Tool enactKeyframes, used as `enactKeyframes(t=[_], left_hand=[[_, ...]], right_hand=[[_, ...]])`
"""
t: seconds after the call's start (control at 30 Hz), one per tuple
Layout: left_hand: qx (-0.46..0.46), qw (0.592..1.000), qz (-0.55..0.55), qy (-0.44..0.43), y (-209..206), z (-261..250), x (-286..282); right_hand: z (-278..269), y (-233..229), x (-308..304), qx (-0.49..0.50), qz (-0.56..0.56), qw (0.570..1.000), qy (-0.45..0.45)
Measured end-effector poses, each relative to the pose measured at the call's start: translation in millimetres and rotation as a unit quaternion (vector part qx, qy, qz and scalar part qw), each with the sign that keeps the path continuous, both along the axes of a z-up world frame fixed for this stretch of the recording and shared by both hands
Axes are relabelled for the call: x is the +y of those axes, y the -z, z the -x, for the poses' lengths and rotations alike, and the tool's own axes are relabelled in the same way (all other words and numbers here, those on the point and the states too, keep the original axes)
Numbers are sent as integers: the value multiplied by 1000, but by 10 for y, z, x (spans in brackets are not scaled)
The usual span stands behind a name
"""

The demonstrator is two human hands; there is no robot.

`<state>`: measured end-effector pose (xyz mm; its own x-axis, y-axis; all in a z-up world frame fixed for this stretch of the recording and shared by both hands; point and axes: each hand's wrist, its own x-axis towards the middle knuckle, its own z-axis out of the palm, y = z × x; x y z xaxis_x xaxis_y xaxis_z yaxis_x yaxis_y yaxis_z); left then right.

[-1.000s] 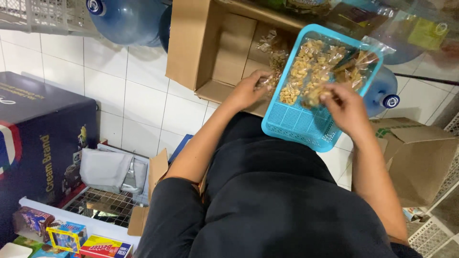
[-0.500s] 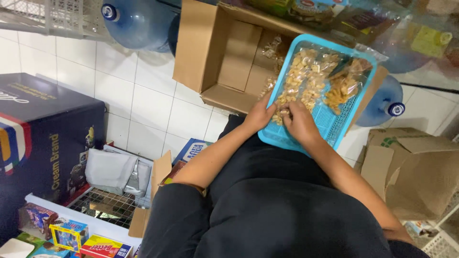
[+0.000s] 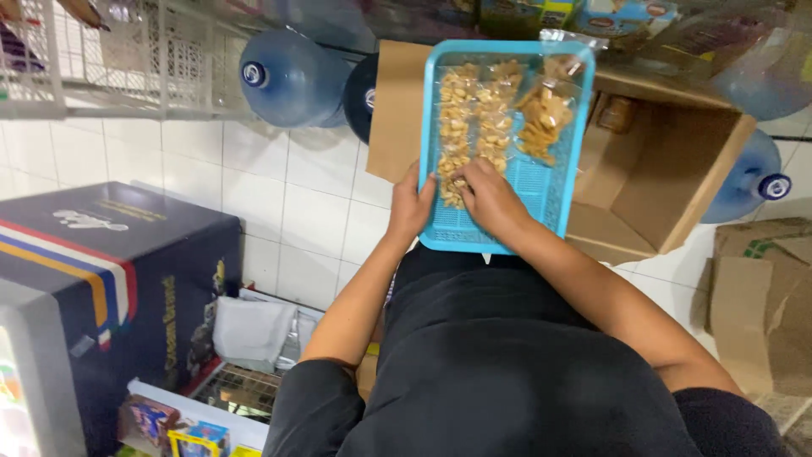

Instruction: The person transfers small plastic bags of snacks from a cardboard box into a blue plastic basket. They arrange the bags neatly in rows within the basket using both hands.

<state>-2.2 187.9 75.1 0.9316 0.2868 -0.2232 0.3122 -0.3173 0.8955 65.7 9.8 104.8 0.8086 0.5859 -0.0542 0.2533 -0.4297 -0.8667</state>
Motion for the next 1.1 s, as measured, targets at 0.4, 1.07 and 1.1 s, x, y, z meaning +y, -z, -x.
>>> enactKeyframes(t=[0.4, 1.07, 1.1], left_hand=[[-65, 997, -48, 2, 358, -287, 695], [46, 997, 2, 63, 843, -8, 848], [47, 997, 0, 64, 798, -22, 847]], right_hand=[[-119, 432, 492, 3, 11, 999, 30], [-334, -27, -753, -21, 63, 953, 295], [-431, 283, -977, -20, 61, 953, 296]])
